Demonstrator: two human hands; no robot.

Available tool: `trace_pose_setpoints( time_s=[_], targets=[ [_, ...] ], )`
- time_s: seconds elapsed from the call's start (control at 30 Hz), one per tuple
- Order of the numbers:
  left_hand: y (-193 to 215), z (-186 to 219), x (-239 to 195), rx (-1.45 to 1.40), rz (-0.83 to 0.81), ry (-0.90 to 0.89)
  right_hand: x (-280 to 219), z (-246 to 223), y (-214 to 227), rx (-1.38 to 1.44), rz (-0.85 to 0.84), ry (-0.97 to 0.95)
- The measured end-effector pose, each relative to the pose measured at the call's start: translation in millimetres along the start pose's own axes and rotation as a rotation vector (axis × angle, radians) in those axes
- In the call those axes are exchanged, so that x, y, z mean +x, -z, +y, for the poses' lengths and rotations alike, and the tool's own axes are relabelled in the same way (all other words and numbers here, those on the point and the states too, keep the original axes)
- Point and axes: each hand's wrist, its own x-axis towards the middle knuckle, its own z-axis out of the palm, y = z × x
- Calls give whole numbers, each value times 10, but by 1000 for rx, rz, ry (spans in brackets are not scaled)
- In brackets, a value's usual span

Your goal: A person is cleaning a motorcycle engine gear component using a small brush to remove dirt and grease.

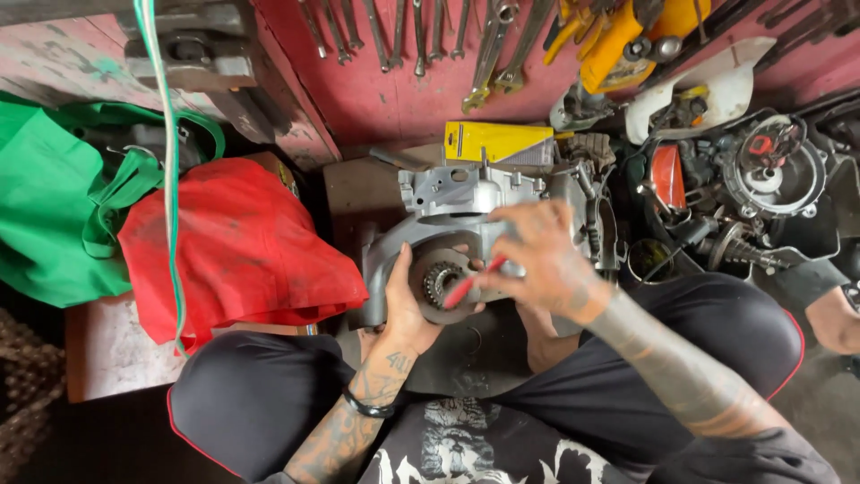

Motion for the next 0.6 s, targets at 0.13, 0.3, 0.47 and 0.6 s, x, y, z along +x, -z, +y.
trace_pose_setpoints(
  time_s=[0.13,0.3,0.47,0.6],
  targets=[
    [14,-1,38,49,-5,-4,0,195,-25,-51,42,-47],
    [18,21,-28,25,-37,6,36,-10,25,-11,15,-6],
    [-3,54,-86,49,-19,-11,30,154,-9,-49,43,-21],
    [-22,43,-102,68,-79,-48,56,-13,44,41,13,17]
  ],
)
